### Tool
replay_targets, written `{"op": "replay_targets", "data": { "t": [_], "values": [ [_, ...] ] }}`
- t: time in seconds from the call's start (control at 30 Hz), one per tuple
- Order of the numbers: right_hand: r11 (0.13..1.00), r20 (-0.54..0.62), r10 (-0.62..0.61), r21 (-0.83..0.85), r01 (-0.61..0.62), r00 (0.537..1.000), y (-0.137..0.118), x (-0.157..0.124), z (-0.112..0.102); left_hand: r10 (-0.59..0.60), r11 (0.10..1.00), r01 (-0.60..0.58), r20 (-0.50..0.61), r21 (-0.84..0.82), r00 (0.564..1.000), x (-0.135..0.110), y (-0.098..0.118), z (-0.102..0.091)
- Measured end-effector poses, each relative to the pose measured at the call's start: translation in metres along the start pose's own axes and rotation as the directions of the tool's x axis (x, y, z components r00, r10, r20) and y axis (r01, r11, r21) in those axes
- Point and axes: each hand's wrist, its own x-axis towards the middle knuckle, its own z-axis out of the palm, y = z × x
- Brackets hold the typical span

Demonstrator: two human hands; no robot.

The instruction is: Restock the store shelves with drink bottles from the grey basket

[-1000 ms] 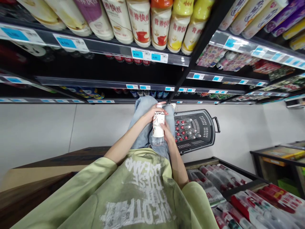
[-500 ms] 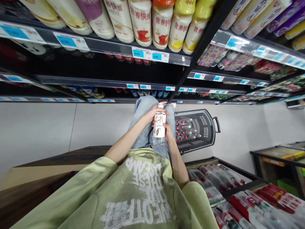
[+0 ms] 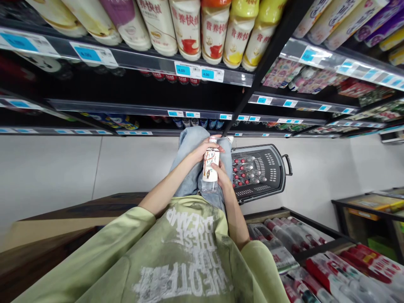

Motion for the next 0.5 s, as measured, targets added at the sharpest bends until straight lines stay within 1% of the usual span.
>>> {"op": "replay_targets", "data": {
  "t": [0.13,0.4,0.5],
  "values": [
    [0.999,0.009,-0.027,0.039,0.026,1.0,-0.003,-0.0018,0.0026,-0.01,1.0,0.011,-0.012,0.026,1.0,-0.0019,0.0027,0.002],
    [0.991,0.088,0.011,0.134,-0.023,0.996,-0.0066,0.0,0.0057,0.033,0.996,-0.036,0.028,0.084,0.999,0.003,-0.0038,-0.0037],
    [0.989,0.127,0.008,0.147,-0.027,0.992,-0.0082,0.0013,0.0056,0.057,0.986,-0.066,0.058,0.156,0.997,0.0037,-0.0053,-0.0064]
  ]
}}
